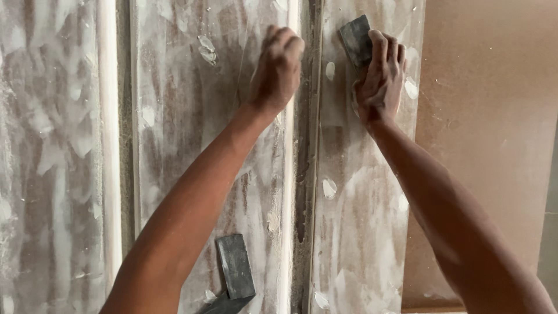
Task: The person sands the surface and recessed panels of a large wooden door using a sanding block by hand, focusing on the flat areas and the edges of the paneling.
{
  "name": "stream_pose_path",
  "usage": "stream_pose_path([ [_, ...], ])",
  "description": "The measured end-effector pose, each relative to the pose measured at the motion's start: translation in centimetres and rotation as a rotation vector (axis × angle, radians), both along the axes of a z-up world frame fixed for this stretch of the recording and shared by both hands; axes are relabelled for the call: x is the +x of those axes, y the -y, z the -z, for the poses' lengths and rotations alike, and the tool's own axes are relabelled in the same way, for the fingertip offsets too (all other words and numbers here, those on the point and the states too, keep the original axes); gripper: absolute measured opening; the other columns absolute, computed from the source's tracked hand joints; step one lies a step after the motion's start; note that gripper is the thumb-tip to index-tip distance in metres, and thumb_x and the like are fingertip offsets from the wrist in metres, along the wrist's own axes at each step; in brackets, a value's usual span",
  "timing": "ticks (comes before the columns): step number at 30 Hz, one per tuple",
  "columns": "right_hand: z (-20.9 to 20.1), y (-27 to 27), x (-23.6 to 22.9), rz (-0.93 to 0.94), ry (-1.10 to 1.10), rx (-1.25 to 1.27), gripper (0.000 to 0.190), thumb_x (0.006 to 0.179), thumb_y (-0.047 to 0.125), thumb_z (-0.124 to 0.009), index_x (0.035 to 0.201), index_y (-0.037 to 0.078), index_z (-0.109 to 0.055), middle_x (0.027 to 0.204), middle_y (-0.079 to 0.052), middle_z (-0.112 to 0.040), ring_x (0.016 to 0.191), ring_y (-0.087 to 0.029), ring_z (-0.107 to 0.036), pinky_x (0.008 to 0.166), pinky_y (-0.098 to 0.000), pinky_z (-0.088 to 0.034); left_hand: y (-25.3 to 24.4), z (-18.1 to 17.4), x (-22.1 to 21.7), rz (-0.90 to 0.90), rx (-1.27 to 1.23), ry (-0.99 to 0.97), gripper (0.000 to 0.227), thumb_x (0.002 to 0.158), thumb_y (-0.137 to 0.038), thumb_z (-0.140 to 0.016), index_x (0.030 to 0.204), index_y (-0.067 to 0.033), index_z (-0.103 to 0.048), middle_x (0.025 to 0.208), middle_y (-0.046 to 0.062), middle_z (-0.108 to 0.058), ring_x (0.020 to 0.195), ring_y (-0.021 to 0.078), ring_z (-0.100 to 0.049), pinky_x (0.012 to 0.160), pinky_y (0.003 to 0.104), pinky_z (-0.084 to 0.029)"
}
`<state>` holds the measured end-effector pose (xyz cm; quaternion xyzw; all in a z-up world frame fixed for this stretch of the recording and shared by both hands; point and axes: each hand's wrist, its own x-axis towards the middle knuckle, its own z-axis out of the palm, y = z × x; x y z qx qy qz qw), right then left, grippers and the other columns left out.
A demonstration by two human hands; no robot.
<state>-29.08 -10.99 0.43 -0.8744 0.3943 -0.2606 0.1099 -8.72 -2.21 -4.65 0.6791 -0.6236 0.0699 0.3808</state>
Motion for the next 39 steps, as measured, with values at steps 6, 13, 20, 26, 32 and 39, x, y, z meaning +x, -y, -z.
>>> stream_pose_path([
  [6,-0.3,-0.3,-0.1,0.011,-0.033,0.007,0.066,0.082,-0.015,-0.052,0.143,0.009,-0.05,0.138,-0.011,-0.057,0.127,-0.033,-0.052,0.111,-0.0465,-0.044,-3.5,-4.4,-2.4,-0.023,0.254,0.099,0.029,0.1,-0.004,-0.052,0.126,0.0034,-0.062,0.14,0.02,-0.055,0.136,0.0362,-0.044,0.117,0.046,-0.042],
  [13,-2.1,-0.9,0.2,0.016,-0.05,0.014,0.062,0.08,-0.014,-0.05,0.139,0.006,-0.052,0.135,-0.015,-0.057,0.122,-0.037,-0.052,0.105,-0.0514,-0.04,-14.3,-10.0,-12.3,0.142,0.986,0.289,0.074,0.097,-0.041,-0.032,0.158,-0.0026,-0.016,0.166,0.021,-0.001,0.154,0.0411,0.003,0.12,0.061,0.0],
  [20,-2.4,-1.1,0.5,0.006,-0.026,-0.017,0.056,0.084,-0.011,-0.051,0.138,0.006,-0.052,0.137,-0.016,-0.057,0.125,-0.038,-0.051,0.108,-0.05,-0.04,-25.2,-10.4,-17.8,0.233,0.819,0.256,0.068,0.105,-0.036,-0.03,0.155,0.0095,-0.023,0.167,0.028,-0.007,0.156,0.0424,0.0,0.125,0.053,0.0],
  [26,-2.8,-1.3,0.5,0.005,-0.043,-0.004,0.058,0.083,-0.01,-0.051,0.139,0.005,-0.052,0.136,-0.016,-0.056,0.124,-0.038,-0.051,0.106,-0.0503,-0.04,-16.9,-10.3,-11.4,0.286,1.013,0.556,0.062,0.105,-0.043,-0.03,0.157,-0.0088,-0.033,0.166,0.023,-0.009,0.154,0.0486,0.0,0.119,0.068,-0.003],
  [32,-2.7,-1.2,0.5,0.002,-0.033,0.005,0.055,0.086,-0.011,-0.051,0.138,0.005,-0.052,0.136,-0.015,-0.057,0.123,-0.037,-0.051,0.108,-0.0503,-0.04,1.3,-7.4,0.1,-0.039,0.9,0.315,0.061,0.108,-0.04,-0.025,0.16,-0.0102,-0.013,0.17,0.009,-0.003,0.159,0.0308,-0.003,0.128,0.053,0.004],
  [39,-0.3,-0.1,-0.3,-0.01,-0.024,-0.014,0.039,0.098,-0.004,-0.056,0.135,0.008,-0.055,0.128,-0.018,-0.059,0.12,-0.037,-0.054,0.103,-0.0537,-0.045,-2.7,-7.9,-5.4,-0.065,0.906,0.597,0.064,0.104,-0.028,-0.04,0.153,0.0131,-0.035,0.164,0.035,-0.017,0.151,0.049,-0.016,0.122,0.058,-0.006],
])
